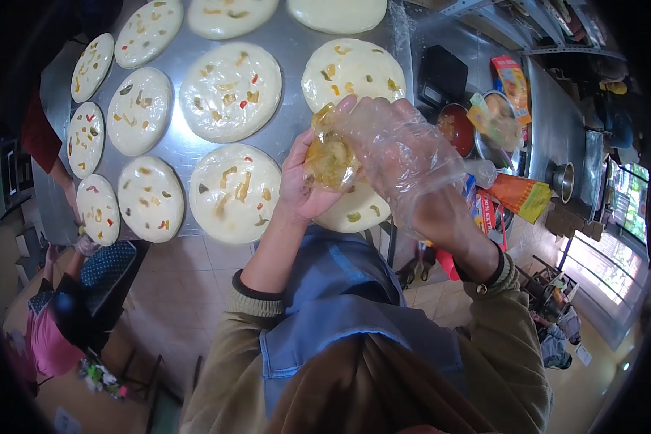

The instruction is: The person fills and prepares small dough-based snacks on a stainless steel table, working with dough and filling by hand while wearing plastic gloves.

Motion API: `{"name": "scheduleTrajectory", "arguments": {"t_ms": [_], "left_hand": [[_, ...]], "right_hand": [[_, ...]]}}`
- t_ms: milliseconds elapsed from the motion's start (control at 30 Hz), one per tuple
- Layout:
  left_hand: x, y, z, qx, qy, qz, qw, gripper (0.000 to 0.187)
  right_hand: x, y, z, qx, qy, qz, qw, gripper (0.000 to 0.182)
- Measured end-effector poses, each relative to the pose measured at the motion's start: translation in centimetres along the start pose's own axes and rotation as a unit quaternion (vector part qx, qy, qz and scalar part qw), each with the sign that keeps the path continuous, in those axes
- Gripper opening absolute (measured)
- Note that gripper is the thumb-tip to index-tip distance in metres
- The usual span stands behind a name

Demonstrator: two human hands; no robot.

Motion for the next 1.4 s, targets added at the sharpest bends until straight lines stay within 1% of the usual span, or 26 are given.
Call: {"name": "scheduleTrajectory", "arguments": {"t_ms": [67,133,233,333,433,533,600,733,767,833,900,933,1000,1100,1133,1200,1233,1300,1333,1400], "left_hand": [[-0.6,0.3,0.0,-0.003,-0.016,0.002,1.0,0.051],[-1.5,0.6,0.2,-0.003,-0.04,0.017,0.999,0.051],[-2.1,1.2,0.1,-0.01,-0.083,0.008,0.996,0.051],[1.4,1.8,-0.3,-0.023,0.015,0.003,1.0,0.051],[3.1,2.5,-0.7,-0.081,0.115,-0.112,0.984,0.051],[4.2,3.5,-1.1,-0.116,0.172,-0.111,0.972,0.052],[4.0,4.0,-1.1,-0.106,0.14,-0.074,0.982,0.051],[3.4,4.9,-1.1,-0.071,0.06,0.005,0.996,0.051],[3.3,5.2,-1.2,-0.072,0.053,0.018,0.996,0.05],[2.9,5.7,-1.5,-0.074,0.037,0.044,0.996,0.049],[3.5,6.3,-1.8,-0.066,0.052,0.047,0.995,0.048],[3.7,6.6,-1.9,-0.063,0.059,0.048,0.995,0.047],[3.2,7.2,-1.7,-0.066,0.038,0.032,0.997,0.046],[1.7,8.0,-1.4,-0.08,0.023,0.012,0.996,0.044],[1.2,8.3,-1.4,-0.087,0.021,0.006,0.996,0.044],[0.2,8.7,-1.4,-0.082,-0.019,0.028,0.996,0.043],[-0.1,8.9,-1.4,-0.079,-0.038,0.039,0.995,0.042],[-0.6,9.1,-1.4,-0.084,-0.04,0.055,0.994,0.041],[-0.9,9.2,-1.3,-0.085,-0.041,0.062,0.994,0.041],[-2.0,9.4,-1.5,-0.1,-0.08,0.075,0.989,0.04]], "right_hand": [[0.4,-0.2,-0.1,0.026,0.017,0.024,0.999,0.039],[1.1,-0.6,-0.5,0.037,0.015,0.03,0.999,0.036],[1.8,-1.0,-1.1,0.029,0.009,-0.009,1.0,0.029],[0.7,-1.3,-1.1,0.042,0.031,-0.004,0.999,0.027],[0.3,-2.1,-1.8,0.051,0.031,0.004,0.998,0.028],[-0.6,-1.5,-2.0,0.051,0.039,-0.019,0.998,0.03],[-1.5,-1.1,-2.2,0.051,0.041,-0.033,0.997,0.032],[-5.5,0.9,-2.9,0.004,-0.083,0.028,0.996,0.03],[-5.7,0.9,-3.8,-0.011,-0.123,0.044,0.991,0.03],[-4.9,0.8,-4.8,-0.016,-0.112,0.027,0.993,0.031],[-2.9,0.1,-5.1,0.008,-0.01,-0.041,0.999,0.033],[-3.0,0.1,-5.2,0.022,0.009,-0.057,0.998,0.034],[-3.4,0.2,-5.5,0.048,0.047,-0.087,0.994,0.037],[-3.3,0.0,-6.7,0.056,0.026,-0.104,0.993,0.036],[-3.1,-0.2,-6.8,0.081,0.052,-0.101,0.99,0.036],[-3.2,-0.3,-6.7,0.132,0.104,-0.095,0.981,0.035],[-3.2,-0.4,-7.0,0.131,0.096,-0.103,0.981,0.036],[-2.8,-0.6,-7.7,0.128,0.081,-0.118,0.981,0.039],[-2.8,-0.6,-7.9,0.134,0.086,-0.116,0.98,0.04],[-2.6,-0.6,-8.2,0.144,0.097,-0.11,0.979,0.043]]}}
Point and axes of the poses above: each hand's wrist, its own z-axis towards the middle knuckle, its own x-axis out of the palm, y = z × x, the point moved 9 cm from there along z, towards the middle knuckle, and after that the axes turned 11 degrees about -y, right-handed, at the moved point
